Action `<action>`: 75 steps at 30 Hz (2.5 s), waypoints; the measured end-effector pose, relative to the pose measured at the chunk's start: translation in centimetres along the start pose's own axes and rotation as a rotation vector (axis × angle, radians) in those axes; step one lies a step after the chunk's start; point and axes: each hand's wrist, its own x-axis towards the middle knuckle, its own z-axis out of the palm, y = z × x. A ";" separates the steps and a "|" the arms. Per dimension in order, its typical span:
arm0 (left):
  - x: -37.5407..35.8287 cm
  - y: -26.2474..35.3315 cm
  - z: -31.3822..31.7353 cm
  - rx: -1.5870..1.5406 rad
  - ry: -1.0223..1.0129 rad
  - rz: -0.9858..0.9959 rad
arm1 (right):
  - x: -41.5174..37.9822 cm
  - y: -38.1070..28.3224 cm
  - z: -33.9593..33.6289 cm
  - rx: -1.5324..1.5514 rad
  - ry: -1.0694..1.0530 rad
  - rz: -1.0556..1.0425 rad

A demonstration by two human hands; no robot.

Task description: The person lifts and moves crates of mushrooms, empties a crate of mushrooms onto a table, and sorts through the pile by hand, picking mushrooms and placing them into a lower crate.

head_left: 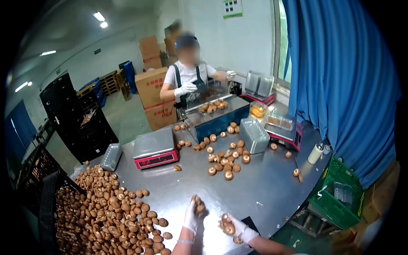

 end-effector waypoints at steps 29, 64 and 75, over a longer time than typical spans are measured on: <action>-7.8 -3.3 2.7 1.089 0.756 0.305 | -1.2 -6.1 9.8 -0.317 -0.373 0.163; -41.5 -1.7 -5.5 1.678 1.450 0.369 | 1.9 23.8 24.3 -1.860 -0.931 -1.016; -42.3 -3.7 -4.8 1.373 1.306 0.438 | 3.5 33.7 31.9 -2.390 -0.994 -1.112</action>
